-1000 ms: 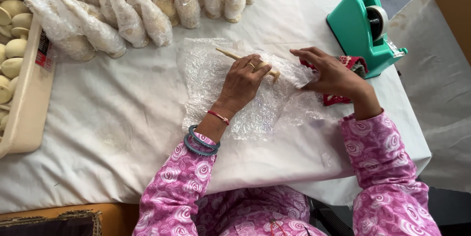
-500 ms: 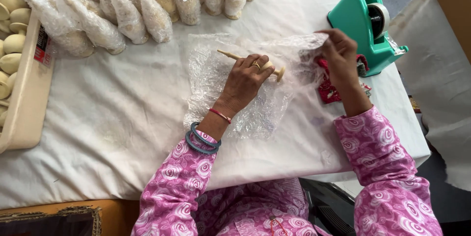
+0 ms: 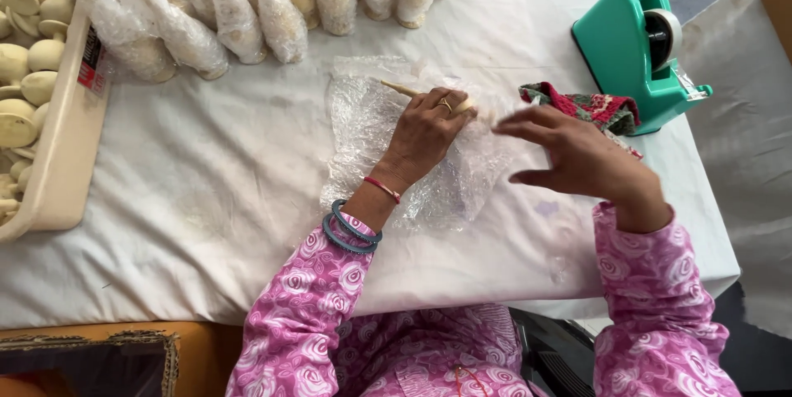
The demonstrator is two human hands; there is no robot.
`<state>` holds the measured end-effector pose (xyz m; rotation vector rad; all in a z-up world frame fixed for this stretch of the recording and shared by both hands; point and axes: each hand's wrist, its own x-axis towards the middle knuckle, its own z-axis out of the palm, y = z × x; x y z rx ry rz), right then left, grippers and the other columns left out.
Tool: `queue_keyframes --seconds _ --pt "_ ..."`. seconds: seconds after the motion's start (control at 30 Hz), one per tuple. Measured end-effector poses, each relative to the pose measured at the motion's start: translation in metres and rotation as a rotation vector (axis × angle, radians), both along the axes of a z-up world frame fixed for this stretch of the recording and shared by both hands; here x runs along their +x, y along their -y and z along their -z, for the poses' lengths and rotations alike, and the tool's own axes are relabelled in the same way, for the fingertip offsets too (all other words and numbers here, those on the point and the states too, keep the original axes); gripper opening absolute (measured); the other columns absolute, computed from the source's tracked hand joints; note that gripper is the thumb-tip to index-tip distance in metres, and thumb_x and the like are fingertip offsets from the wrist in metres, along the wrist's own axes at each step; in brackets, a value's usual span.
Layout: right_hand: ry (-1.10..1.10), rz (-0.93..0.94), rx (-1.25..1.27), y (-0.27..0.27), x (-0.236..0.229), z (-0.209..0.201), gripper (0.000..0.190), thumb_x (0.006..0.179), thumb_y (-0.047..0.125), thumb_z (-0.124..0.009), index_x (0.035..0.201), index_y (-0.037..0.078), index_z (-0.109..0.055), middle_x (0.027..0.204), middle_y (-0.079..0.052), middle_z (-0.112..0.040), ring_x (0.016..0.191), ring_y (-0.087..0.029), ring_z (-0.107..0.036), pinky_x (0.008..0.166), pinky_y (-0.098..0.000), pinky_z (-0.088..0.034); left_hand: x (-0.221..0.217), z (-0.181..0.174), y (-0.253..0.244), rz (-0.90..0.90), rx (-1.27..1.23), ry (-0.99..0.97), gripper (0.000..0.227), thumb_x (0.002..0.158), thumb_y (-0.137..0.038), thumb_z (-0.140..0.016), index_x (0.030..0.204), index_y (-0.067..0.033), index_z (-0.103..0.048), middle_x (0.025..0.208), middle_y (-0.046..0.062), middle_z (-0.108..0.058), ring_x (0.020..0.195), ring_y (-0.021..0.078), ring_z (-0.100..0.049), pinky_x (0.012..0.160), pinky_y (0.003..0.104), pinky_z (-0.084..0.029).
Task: The person wipes a small wooden object with a cloth, then wraps it in bubble wrap. They secure the bubble wrap using tape from a dispenser and place the wrapped item on the table with other wrapped objects.
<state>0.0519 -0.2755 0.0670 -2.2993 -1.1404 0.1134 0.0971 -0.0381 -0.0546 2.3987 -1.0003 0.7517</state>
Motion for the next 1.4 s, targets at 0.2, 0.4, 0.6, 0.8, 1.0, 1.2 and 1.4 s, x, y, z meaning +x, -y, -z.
queue_keyframes --seconds 0.2,0.4,0.6,0.8,1.0,1.2,1.4 --pt "0.206 0.212 -0.26 -0.001 0.014 0.036 0.066 0.078 0.028 -0.082 0.136 0.006 -0.06 0.13 -0.013 -0.061 0.116 -0.033 -0.06 0.097 -0.0446 -0.053 0.002 0.003 0.002 0.008 -0.047 0.003 0.029 0.093 -0.011 -0.068 0.121 -0.015 -0.075 0.128 0.006 -0.066 0.125 0.024 -0.059 0.103 0.04 -0.05" --pt "0.084 0.35 -0.411 0.033 0.028 0.041 0.025 0.089 0.012 -0.069 0.113 0.009 -0.074 0.115 -0.008 -0.072 0.108 -0.027 -0.068 0.093 -0.0384 -0.056 0.0 0.003 0.0 -0.004 -0.042 -0.011 0.031 0.092 -0.008 -0.068 0.122 -0.0149 -0.074 0.126 0.007 -0.068 0.125 0.025 -0.06 0.105 0.041 -0.05" --pt "-0.407 -0.283 0.247 0.019 0.021 0.014 0.04 0.09 0.009 -0.069 0.13 0.005 -0.069 0.125 -0.017 -0.071 0.113 -0.029 -0.067 0.096 -0.0428 -0.053 0.005 0.008 0.0 0.029 -0.077 -0.024 0.036 0.089 -0.001 -0.067 0.123 -0.012 -0.073 0.127 0.008 -0.07 0.127 0.0262 -0.061 0.111 0.04 -0.05" --pt "0.081 0.322 0.116 -0.003 0.042 0.091 0.039 0.101 0.018 -0.072 0.139 0.011 -0.066 0.128 -0.014 -0.071 0.108 -0.026 -0.072 0.089 -0.0354 -0.062 0.011 0.011 0.0 0.061 -0.229 -0.145 0.039 0.093 -0.005 -0.071 0.132 -0.0054 -0.064 0.132 0.015 -0.066 0.128 0.0315 -0.061 0.109 0.041 -0.051" --pt "-0.003 0.437 -0.018 -0.032 0.044 0.106 0.069 0.093 0.024 -0.075 0.153 0.01 -0.044 0.126 -0.017 -0.068 0.091 -0.029 -0.074 0.078 -0.0399 -0.063 0.022 0.023 -0.006 0.111 -0.363 -0.305 0.056 0.085 0.01 -0.059 0.139 -0.005 -0.059 0.133 0.019 -0.066 0.122 0.0339 -0.067 0.108 0.038 -0.055" --pt "-0.063 0.443 0.028 -0.028 0.048 0.106 0.055 0.098 0.024 -0.07 0.147 0.009 -0.051 0.128 -0.017 -0.068 0.094 -0.028 -0.074 0.079 -0.0393 -0.064 0.032 0.019 -0.027 -0.003 -0.501 -0.395 0.043 0.098 0.003 -0.058 0.139 -0.0092 -0.059 0.131 0.015 -0.069 0.115 0.029 -0.073 0.102 0.036 -0.06" --pt "-0.442 0.492 -0.019 -0.004 0.041 0.078 0.053 0.092 0.025 -0.073 0.143 0.018 -0.059 0.116 -0.011 -0.074 0.099 -0.024 -0.071 0.085 -0.0401 -0.061 0.041 0.021 -0.046 -0.185 -0.387 -0.586 0.047 0.108 -0.037 -0.044 0.148 -0.0135 -0.051 0.132 0.016 -0.068 0.117 0.0323 -0.069 0.101 0.042 -0.055"
